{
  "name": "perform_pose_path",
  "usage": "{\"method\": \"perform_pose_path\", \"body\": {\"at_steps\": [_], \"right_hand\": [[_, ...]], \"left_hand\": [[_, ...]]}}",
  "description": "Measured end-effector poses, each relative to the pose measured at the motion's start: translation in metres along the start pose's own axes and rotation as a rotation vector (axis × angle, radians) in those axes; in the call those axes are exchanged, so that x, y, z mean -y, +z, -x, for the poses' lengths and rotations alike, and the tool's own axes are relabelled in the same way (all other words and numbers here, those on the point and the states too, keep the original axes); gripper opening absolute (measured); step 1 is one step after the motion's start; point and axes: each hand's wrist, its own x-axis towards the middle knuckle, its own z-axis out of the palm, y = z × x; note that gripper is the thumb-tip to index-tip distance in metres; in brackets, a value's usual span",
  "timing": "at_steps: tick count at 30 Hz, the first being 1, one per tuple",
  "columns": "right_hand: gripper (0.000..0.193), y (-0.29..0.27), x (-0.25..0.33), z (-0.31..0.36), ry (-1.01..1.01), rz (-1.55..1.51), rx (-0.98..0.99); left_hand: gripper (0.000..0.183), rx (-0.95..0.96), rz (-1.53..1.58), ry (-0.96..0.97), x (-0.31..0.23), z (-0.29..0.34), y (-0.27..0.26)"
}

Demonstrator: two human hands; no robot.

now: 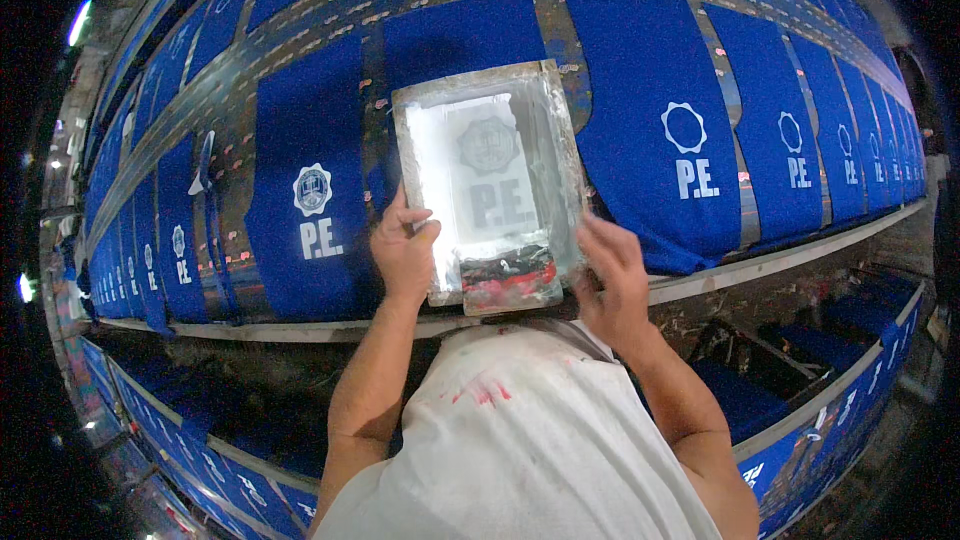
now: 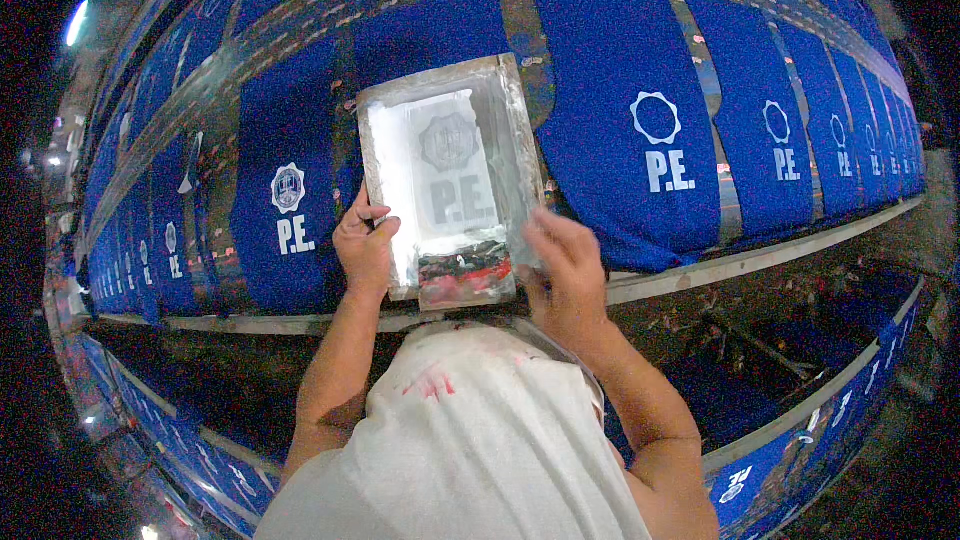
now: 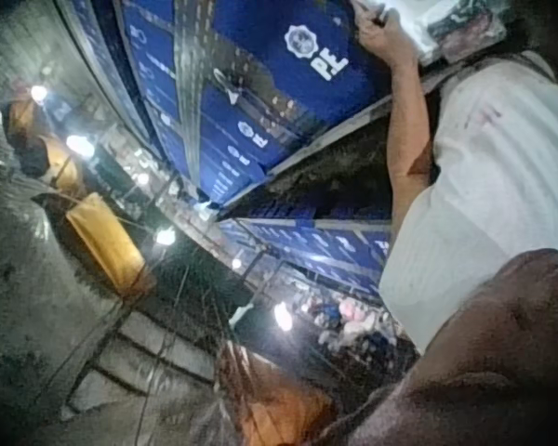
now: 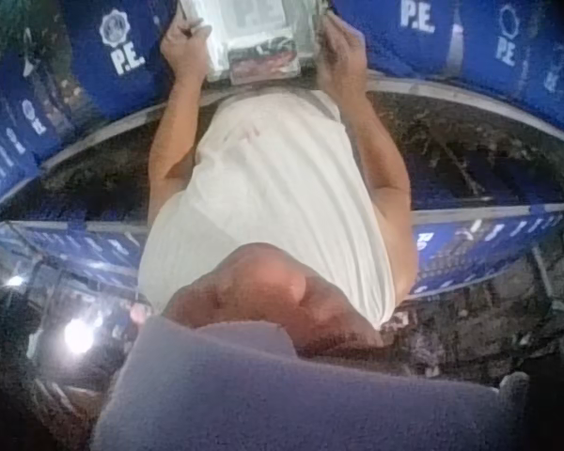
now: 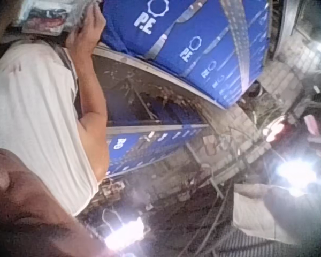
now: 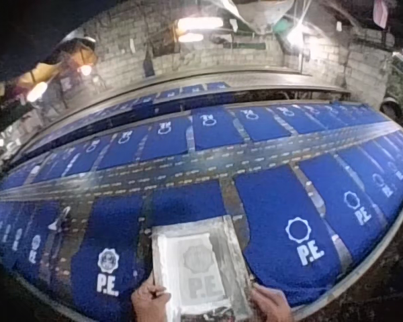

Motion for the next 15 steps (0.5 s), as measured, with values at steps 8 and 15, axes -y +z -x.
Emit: {"method": "perform_pose_path", "body": {"at_steps": [8, 15], "right_hand": [[0.055, 0.01, 0.044, -0.03, -0.374, 0.122, 0.35], [0.042, 0.016, 0.07, -0.072, -0.215, 0.256, 0.566]], "left_hand": [[0.036, 0.002, 0.031, -0.024, 0.0, -0.009, 0.005], [0.062, 0.147, -0.723, 0.568, -0.031, -0.025, -0.022]]}}
